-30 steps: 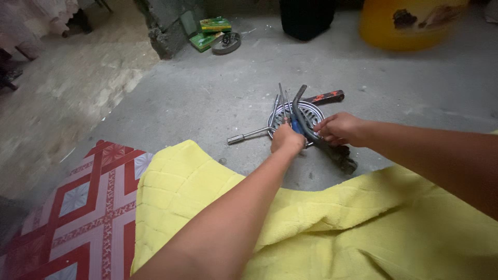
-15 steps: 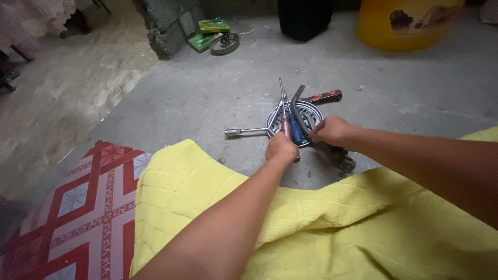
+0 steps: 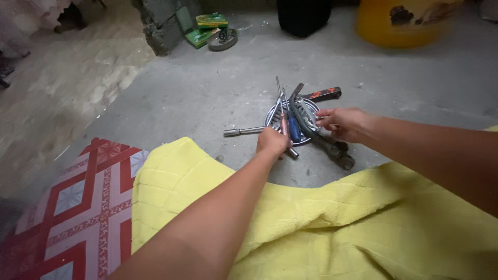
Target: The person sits on the floor and repeatedly picks up, inspects, and places down various hand tools including a T-handle wrench, screwdrivers, and pliers. The tools are handled one at a time and returned to a pile on the floor.
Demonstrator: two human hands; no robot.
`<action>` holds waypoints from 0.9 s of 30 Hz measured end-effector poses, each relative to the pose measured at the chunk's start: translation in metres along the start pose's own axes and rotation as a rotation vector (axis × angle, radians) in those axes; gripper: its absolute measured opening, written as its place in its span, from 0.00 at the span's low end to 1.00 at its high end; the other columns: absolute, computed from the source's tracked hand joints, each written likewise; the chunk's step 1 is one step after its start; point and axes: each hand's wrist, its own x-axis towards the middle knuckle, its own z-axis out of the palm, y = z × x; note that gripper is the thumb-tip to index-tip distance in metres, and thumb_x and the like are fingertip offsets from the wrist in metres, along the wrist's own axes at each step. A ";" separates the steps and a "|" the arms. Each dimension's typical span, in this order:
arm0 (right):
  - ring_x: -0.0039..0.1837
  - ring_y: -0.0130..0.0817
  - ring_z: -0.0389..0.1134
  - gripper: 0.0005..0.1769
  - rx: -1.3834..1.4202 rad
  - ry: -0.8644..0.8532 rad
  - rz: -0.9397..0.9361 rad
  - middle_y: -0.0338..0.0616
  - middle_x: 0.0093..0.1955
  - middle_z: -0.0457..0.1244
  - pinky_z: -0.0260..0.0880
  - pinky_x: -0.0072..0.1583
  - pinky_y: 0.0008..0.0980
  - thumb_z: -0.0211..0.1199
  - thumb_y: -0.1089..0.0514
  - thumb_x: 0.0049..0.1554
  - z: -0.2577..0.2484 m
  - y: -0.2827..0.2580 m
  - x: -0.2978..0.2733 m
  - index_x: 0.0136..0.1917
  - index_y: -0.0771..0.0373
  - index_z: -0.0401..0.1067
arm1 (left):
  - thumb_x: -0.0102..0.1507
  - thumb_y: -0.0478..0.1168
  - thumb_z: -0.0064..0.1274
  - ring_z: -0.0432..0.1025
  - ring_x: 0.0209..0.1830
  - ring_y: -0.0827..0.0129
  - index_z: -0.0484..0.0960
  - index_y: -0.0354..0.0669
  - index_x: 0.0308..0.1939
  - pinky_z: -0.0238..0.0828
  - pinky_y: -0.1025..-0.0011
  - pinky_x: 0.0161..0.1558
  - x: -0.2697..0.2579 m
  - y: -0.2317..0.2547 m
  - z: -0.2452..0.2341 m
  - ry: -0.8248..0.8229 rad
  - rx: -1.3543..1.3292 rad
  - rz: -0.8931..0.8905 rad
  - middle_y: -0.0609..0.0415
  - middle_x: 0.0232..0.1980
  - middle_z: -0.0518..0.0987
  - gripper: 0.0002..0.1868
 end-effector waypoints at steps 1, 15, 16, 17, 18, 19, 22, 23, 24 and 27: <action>0.43 0.20 0.66 0.18 0.020 0.018 -0.007 0.38 0.46 0.70 0.60 0.38 0.19 0.65 0.67 0.55 0.002 0.000 0.006 0.58 0.58 0.76 | 0.49 0.40 0.68 0.82 0.26 0.57 0.88 0.31 0.32 0.80 0.61 0.31 0.000 0.001 -0.003 -0.021 -0.023 -0.003 0.43 0.32 0.86 0.14; 0.47 0.26 0.64 0.19 0.007 0.177 -0.033 0.43 0.54 0.68 0.66 0.42 0.21 0.57 0.73 0.58 0.037 -0.020 0.006 0.55 0.56 0.79 | 0.47 0.37 0.69 0.79 0.21 0.63 0.89 0.31 0.30 0.76 0.67 0.25 -0.015 0.014 -0.017 -0.069 -0.080 -0.072 0.46 0.29 0.85 0.12; 0.46 0.28 0.62 0.21 -0.018 0.121 -0.068 0.46 0.54 0.69 0.64 0.40 0.22 0.58 0.75 0.57 0.037 -0.019 0.006 0.55 0.56 0.80 | 0.47 0.37 0.70 0.79 0.21 0.63 0.88 0.31 0.31 0.76 0.67 0.26 -0.016 0.014 -0.017 -0.063 -0.076 -0.072 0.46 0.29 0.85 0.13; 0.47 0.28 0.63 0.23 -0.045 0.077 -0.076 0.44 0.55 0.68 0.64 0.41 0.22 0.57 0.77 0.56 0.036 -0.018 0.006 0.56 0.56 0.80 | 0.47 0.37 0.70 0.79 0.21 0.63 0.88 0.31 0.31 0.76 0.68 0.26 -0.017 0.014 -0.017 -0.058 -0.073 -0.069 0.46 0.30 0.85 0.13; 0.49 0.27 0.64 0.24 -0.072 0.034 -0.084 0.42 0.55 0.68 0.64 0.42 0.23 0.57 0.78 0.56 0.036 -0.018 0.006 0.56 0.55 0.81 | 0.48 0.37 0.71 0.80 0.22 0.63 0.88 0.32 0.31 0.76 0.68 0.27 -0.017 0.014 -0.017 -0.053 -0.069 -0.067 0.47 0.30 0.85 0.13; 0.50 0.27 0.65 0.26 -0.097 -0.008 -0.091 0.40 0.56 0.67 0.65 0.43 0.24 0.56 0.79 0.55 0.035 -0.016 0.004 0.57 0.55 0.81 | 0.48 0.37 0.70 0.80 0.21 0.64 0.88 0.32 0.31 0.77 0.67 0.26 -0.018 0.012 -0.016 -0.058 -0.089 -0.052 0.46 0.30 0.85 0.12; 0.56 0.25 0.69 0.21 -0.131 0.103 -0.066 0.39 0.59 0.69 0.73 0.51 0.22 0.56 0.75 0.56 0.036 -0.017 -0.004 0.54 0.56 0.80 | 0.48 0.36 0.69 0.80 0.21 0.64 0.88 0.32 0.31 0.78 0.67 0.26 -0.016 0.009 -0.013 -0.066 -0.118 -0.034 0.47 0.30 0.85 0.11; 0.56 0.24 0.69 0.20 -0.176 0.118 -0.073 0.38 0.59 0.69 0.73 0.52 0.23 0.57 0.75 0.56 0.036 -0.020 -0.009 0.54 0.56 0.80 | 0.47 0.36 0.70 0.80 0.21 0.64 0.88 0.33 0.31 0.78 0.67 0.27 -0.015 0.009 -0.013 -0.066 -0.110 -0.043 0.48 0.30 0.86 0.12; 0.57 0.24 0.69 0.20 -0.221 0.134 -0.081 0.37 0.59 0.69 0.73 0.52 0.24 0.58 0.74 0.56 0.035 -0.022 -0.012 0.54 0.56 0.80 | 0.47 0.36 0.70 0.80 0.21 0.65 0.88 0.33 0.31 0.78 0.68 0.27 -0.014 0.010 -0.012 -0.067 -0.103 -0.053 0.49 0.30 0.86 0.12; 0.57 0.25 0.70 0.17 -0.219 0.150 -0.107 0.39 0.57 0.70 0.73 0.54 0.27 0.58 0.73 0.56 0.032 -0.027 -0.015 0.52 0.58 0.80 | 0.48 0.36 0.70 0.80 0.21 0.65 0.89 0.34 0.31 0.77 0.69 0.27 -0.012 0.008 -0.007 -0.059 -0.093 -0.034 0.49 0.30 0.86 0.11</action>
